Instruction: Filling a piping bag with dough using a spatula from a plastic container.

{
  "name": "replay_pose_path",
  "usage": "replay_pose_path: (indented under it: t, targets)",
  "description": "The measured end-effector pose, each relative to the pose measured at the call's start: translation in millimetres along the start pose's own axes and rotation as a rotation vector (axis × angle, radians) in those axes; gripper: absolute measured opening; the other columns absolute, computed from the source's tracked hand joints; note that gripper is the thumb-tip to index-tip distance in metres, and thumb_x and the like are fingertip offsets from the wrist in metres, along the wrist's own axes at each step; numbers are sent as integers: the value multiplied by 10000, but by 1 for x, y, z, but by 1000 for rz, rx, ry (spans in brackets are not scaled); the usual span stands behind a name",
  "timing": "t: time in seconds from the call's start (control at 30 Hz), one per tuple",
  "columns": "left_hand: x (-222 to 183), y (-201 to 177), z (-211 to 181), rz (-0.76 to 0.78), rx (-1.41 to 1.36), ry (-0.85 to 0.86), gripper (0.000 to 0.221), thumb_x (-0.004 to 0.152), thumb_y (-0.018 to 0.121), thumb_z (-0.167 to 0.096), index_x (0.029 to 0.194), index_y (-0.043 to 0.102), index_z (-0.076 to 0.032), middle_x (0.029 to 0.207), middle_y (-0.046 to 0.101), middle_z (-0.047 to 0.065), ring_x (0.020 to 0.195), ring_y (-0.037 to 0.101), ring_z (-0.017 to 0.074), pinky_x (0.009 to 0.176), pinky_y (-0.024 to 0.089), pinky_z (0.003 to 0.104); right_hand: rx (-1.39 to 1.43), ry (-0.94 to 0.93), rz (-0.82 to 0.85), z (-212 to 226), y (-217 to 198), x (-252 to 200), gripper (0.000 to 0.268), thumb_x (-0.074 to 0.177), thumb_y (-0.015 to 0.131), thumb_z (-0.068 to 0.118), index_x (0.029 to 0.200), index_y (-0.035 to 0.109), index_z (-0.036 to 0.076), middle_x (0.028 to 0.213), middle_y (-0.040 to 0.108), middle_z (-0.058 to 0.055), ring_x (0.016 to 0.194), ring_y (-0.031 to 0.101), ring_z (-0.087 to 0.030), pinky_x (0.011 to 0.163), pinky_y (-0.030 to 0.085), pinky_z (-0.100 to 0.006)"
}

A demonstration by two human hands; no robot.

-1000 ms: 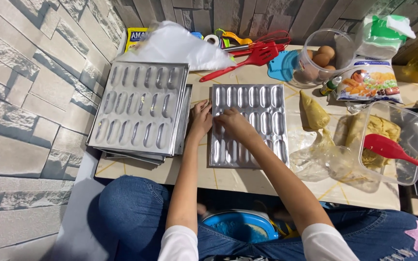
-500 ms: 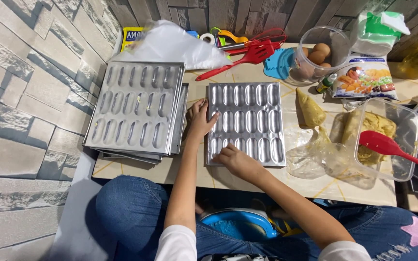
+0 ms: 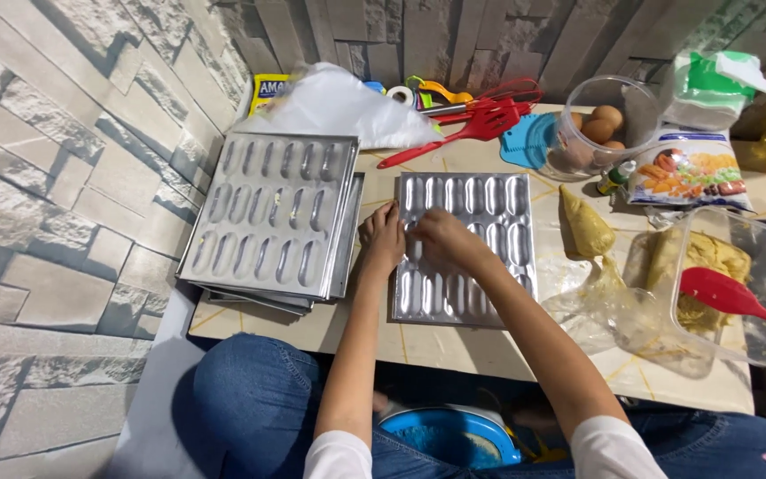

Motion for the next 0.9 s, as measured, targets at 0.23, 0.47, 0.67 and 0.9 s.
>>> replay_pose_path:
  t: [0.23,0.47,0.67,0.9]
  targets:
    - [3,6,2,-11,20,7,486,1059,336,-405,1477,477,-201,1483,389,2,1311,371,241,1029,381,455,-256,70,18,-51,8,71,145,894,726,209,1004,675,130,972,614,-54,982,643,-249,867,556,-334]
    - [-4,-21,-25,168,-116,24,708,1043,438,-512,1637,166,-240,1548,281,129,1383,289,384,1077,313,573,-354,228,4,-126,30,105,265,867,753,266,1017,590,121,1004,574,-86,984,630,-259,874,546,-328]
    - [-7,-23,-27,230,6,-24,563,1036,421,-502,1571,247,-492,1552,292,53,1383,310,374,1035,351,601,-412,236,-15,-118,-2,72,212,883,719,269,987,602,126,930,601,-71,951,659,-246,902,541,-334]
    - [-7,-10,-23,259,78,-41,463,1053,410,-466,1481,325,-619,1556,290,-6,1410,294,360,1033,373,623,-275,265,118,-76,11,13,146,915,684,265,984,644,142,914,633,-50,933,691,-205,861,560,-300]
Point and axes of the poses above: each hand's wrist, its own x-axis towards the middle knuckle, its own y-axis out of the palm, z = x × y, the point moved 10 cm from there along x, towards the middle knuckle
